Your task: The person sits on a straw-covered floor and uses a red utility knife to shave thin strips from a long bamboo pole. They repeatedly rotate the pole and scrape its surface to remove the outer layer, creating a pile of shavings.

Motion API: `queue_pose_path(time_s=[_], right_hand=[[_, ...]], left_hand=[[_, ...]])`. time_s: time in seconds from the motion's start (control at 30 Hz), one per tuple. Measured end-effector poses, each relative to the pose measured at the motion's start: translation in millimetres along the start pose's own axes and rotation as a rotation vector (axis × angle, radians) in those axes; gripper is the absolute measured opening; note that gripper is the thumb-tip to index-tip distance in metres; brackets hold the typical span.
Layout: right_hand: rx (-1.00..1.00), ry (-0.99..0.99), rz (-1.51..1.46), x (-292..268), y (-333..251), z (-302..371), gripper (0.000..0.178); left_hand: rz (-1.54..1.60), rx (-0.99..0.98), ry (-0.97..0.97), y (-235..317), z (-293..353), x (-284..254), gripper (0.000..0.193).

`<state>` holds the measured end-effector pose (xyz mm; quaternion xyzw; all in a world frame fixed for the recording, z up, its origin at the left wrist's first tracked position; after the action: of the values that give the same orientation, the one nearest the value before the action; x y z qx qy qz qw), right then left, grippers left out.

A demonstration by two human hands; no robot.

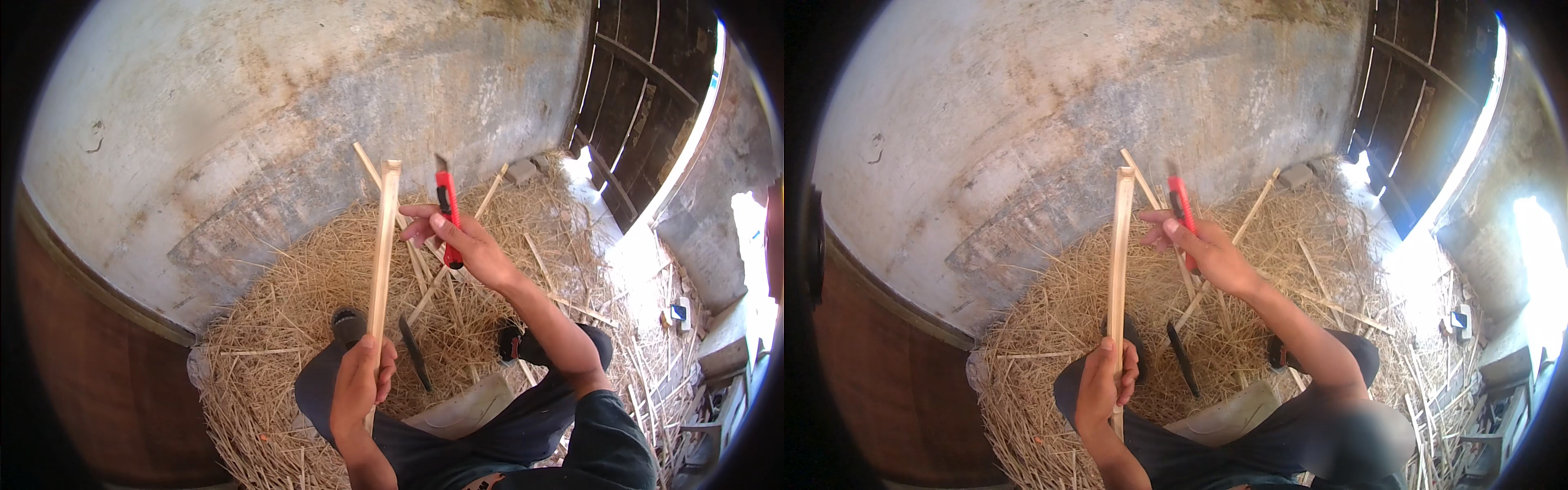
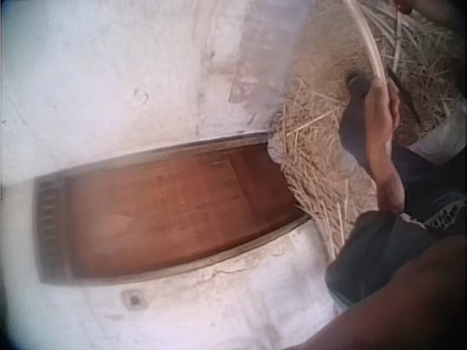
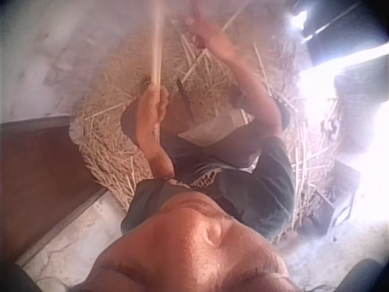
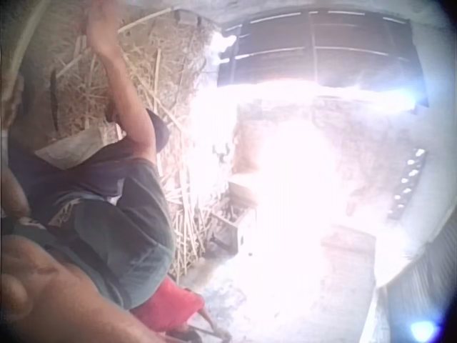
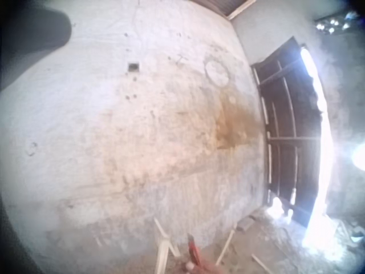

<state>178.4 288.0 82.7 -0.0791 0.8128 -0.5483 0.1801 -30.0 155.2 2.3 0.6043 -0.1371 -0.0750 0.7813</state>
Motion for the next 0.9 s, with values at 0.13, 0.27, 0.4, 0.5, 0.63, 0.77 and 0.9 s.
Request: queue_pose_path(time_s=[0.13, 0.27, 0.4, 0.5, 0.63, 0.77, 0.9], right_hand=[[0.213, -0.134, -0.439, 36.0, 10.9, 4.4, 0.048], [0.165, 0.029, -0.389, 36.3, -4.2, 8.6, 0.039], [0.023, 0.209, -0.512, 5.3, -18.9, 1.4, 0.034], [0.004, 0.285, -0.488, -24.4, -33.7, -1.7, 0.033], [0.000, 0.343, -0.359, -53.9, -53.6, -3.3, 0.041], [-0.035, 0.443, 0.022, -84.4, -66.7, 7.4, 0.068], [-0.111, 0.506, 0.363, -85.8, -68.0, 41.9, 0.063]], left_hand=[[-0.017, -0.027, -0.033, 1.4, -4.8, 16.4, 0.059], [-0.064, 0.033, -0.099, 3.6, -11.3, 30.9, 0.058], [-0.290, 0.348, -0.090, -0.6, 0.4, 27.1, 0.053], [-0.363, 0.162, -0.307, -24.3, 27.7, 16.2, 0.049], [-0.017, -0.090, -0.423, -53.1, 33.1, 11.6, 0.043], [0.008, -0.085, -0.277, -26.9, 30.1, 21.5, 0.038], [0.008, -0.054, -0.226, -13.7, 23.5, 25.4, 0.049]])
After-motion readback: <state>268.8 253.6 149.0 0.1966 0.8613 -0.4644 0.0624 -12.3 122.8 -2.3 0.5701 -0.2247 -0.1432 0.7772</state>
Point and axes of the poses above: each hand's wrist, its own z-axis away from the middle knuckle, its own x-axis out of the palm, y = z × x, the point moved 9 cm from there along -z, towards the middle knuckle, and after that the axes turned 5 degrees about -y, right-handed, at the moved point
